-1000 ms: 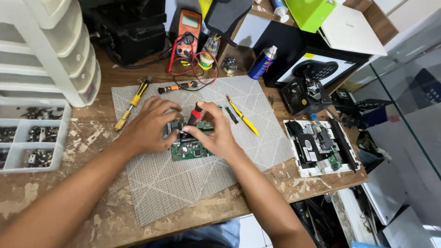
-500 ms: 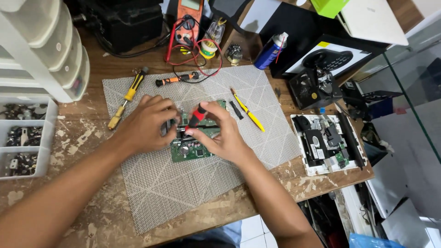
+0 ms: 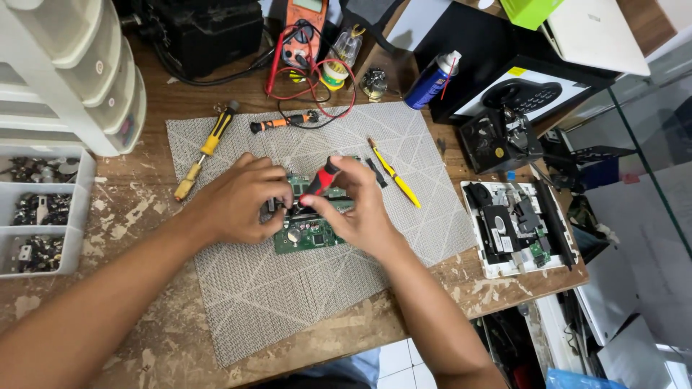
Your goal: Securing and installing components on a computer motherboard using a screwdriver on a repair bench.
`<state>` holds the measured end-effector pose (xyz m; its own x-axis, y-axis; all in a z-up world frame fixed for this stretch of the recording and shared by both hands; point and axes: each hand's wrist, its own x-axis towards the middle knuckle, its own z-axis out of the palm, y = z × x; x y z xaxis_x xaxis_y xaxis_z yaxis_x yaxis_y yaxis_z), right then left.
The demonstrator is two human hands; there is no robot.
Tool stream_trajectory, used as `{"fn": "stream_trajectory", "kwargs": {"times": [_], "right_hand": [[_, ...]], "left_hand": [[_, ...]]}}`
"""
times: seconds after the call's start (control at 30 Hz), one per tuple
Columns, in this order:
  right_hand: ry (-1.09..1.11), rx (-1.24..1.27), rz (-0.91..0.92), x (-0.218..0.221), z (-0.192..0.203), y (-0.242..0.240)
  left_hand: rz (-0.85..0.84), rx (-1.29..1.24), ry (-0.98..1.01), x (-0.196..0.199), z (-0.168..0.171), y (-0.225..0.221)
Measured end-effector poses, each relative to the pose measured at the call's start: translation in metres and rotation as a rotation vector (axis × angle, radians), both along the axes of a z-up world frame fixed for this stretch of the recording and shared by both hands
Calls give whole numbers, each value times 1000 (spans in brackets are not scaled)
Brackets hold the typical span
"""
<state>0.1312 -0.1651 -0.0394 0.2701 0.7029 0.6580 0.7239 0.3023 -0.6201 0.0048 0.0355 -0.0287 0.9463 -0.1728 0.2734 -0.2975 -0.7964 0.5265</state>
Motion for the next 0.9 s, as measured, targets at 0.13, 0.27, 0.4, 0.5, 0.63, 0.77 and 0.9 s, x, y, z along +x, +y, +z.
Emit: {"fn": "stream_trajectory", "kwargs": {"times": [0.13, 0.27, 0.4, 0.5, 0.63, 0.77, 0.9], "right_hand": [[91, -36, 114, -10, 30, 0], [77, -12, 116, -11, 30, 2], [16, -1, 29, -2, 13, 0], [90, -58, 91, -19, 42, 3], [147, -44, 117, -15, 34, 4], [51, -49, 28, -2, 19, -1], [94, -86, 70, -17, 43, 3]], "left_hand": [[4, -3, -5, -2, 3, 0], [9, 14, 1, -2, 4, -1], [7, 23, 7, -2, 7, -1], [6, 8, 16, -3, 5, -1], [14, 14, 14, -2, 5, -1], [12, 14, 6, -3, 7, -2], [5, -4, -1, -4, 10, -2]]}}
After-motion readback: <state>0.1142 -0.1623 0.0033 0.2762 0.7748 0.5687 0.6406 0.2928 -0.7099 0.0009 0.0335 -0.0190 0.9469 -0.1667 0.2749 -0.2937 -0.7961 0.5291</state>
